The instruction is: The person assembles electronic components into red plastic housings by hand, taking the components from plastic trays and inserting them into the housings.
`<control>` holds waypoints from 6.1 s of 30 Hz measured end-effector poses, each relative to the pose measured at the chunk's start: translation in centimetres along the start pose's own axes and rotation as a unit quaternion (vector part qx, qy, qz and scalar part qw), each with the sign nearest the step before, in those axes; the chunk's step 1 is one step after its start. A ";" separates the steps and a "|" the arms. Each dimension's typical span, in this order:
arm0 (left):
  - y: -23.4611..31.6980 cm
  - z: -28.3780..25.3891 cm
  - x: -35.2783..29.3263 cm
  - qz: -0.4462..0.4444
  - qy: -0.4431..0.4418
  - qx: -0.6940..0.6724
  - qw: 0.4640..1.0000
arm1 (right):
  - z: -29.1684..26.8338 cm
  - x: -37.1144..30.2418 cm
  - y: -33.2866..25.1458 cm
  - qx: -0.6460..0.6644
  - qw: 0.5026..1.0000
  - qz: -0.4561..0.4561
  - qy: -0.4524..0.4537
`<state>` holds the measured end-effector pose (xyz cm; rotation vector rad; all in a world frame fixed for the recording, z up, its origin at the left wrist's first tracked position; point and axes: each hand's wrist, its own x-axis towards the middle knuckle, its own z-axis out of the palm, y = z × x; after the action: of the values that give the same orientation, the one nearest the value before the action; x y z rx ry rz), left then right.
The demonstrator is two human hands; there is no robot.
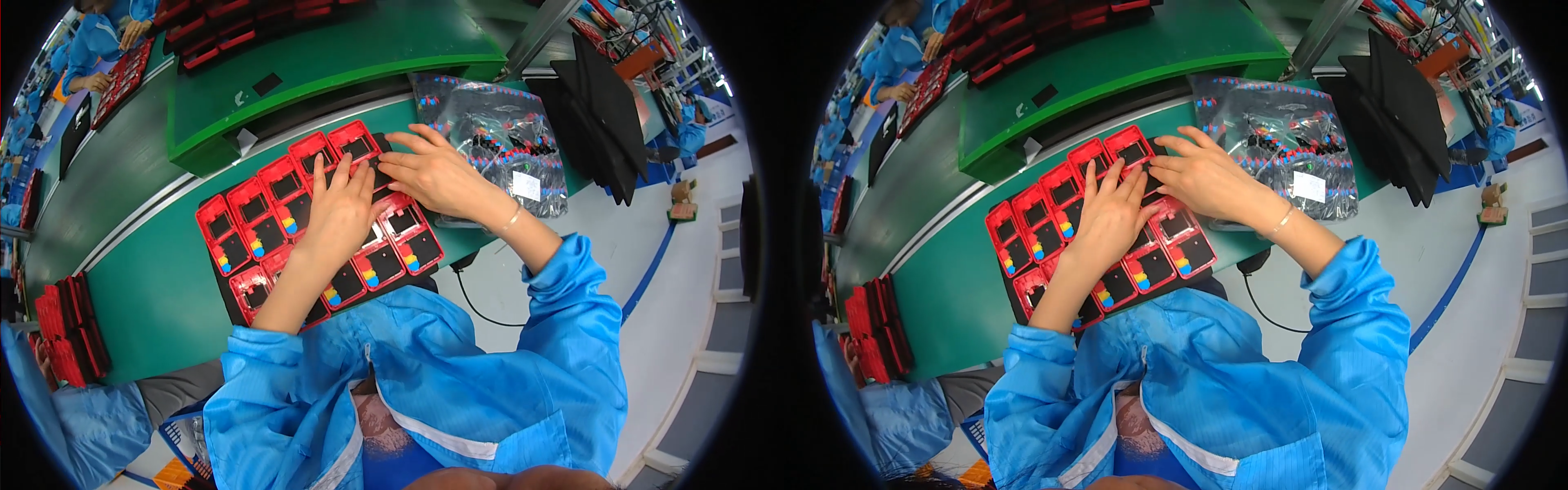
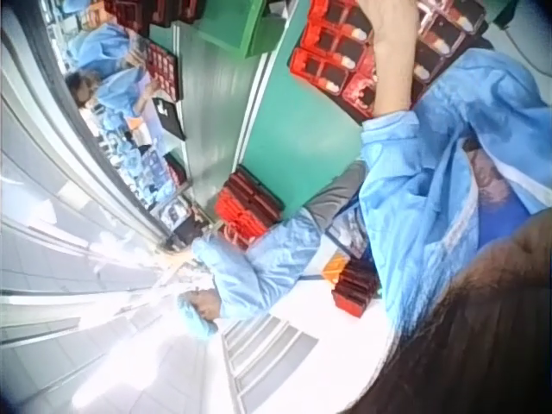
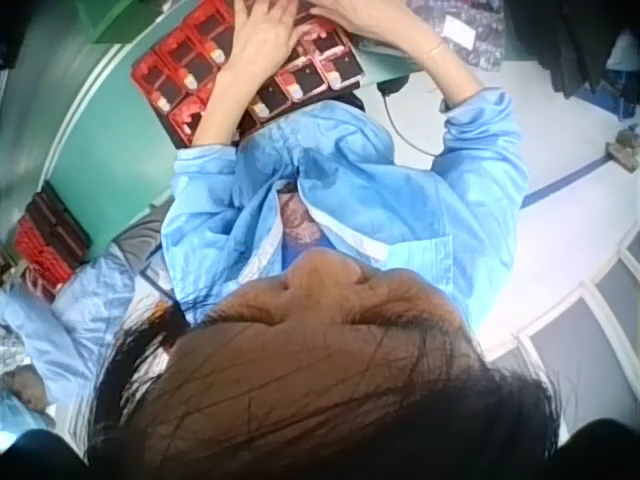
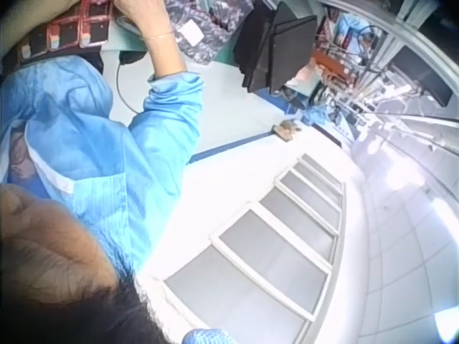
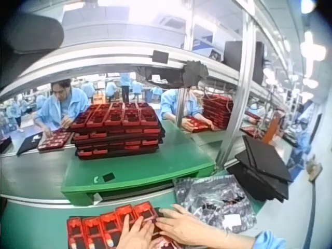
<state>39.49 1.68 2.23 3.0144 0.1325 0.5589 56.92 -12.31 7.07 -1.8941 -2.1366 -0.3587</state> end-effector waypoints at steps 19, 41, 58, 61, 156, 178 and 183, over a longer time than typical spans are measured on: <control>-1.8 -1.0 -2.1 -0.010 -0.003 -0.055 0.998 | 0.7 2.3 0.8 -0.014 0.999 -0.033 -0.038; -3.8 -1.7 -2.6 0.015 -0.055 0.072 0.996 | 2.5 5.1 0.6 0.019 0.996 -0.081 -0.039; -4.6 -1.6 -4.2 -0.047 -0.025 -0.011 0.999 | 3.8 5.6 -0.9 0.080 0.996 -0.047 -0.002; -4.8 -1.3 -4.1 -0.051 -0.017 -0.025 0.998 | 4.0 5.4 -0.8 0.113 0.993 -0.028 -0.003; -8.4 -7.5 -15.1 -0.109 -0.075 -0.005 0.991 | 6.7 11.6 -9.1 0.103 0.976 -0.187 -0.037; -1.2 -6.8 -25.3 -0.080 -0.005 -0.036 0.996 | 4.4 3.6 -16.7 0.140 0.959 -0.239 -0.058; -0.3 -6.0 -25.2 -0.105 0.003 -0.025 0.994 | 5.1 3.4 -17.7 0.170 0.971 -0.159 -0.059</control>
<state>13.90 -0.17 -1.10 2.9014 0.4242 0.5405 38.81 -9.44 3.31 -1.4190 -2.4000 0.0644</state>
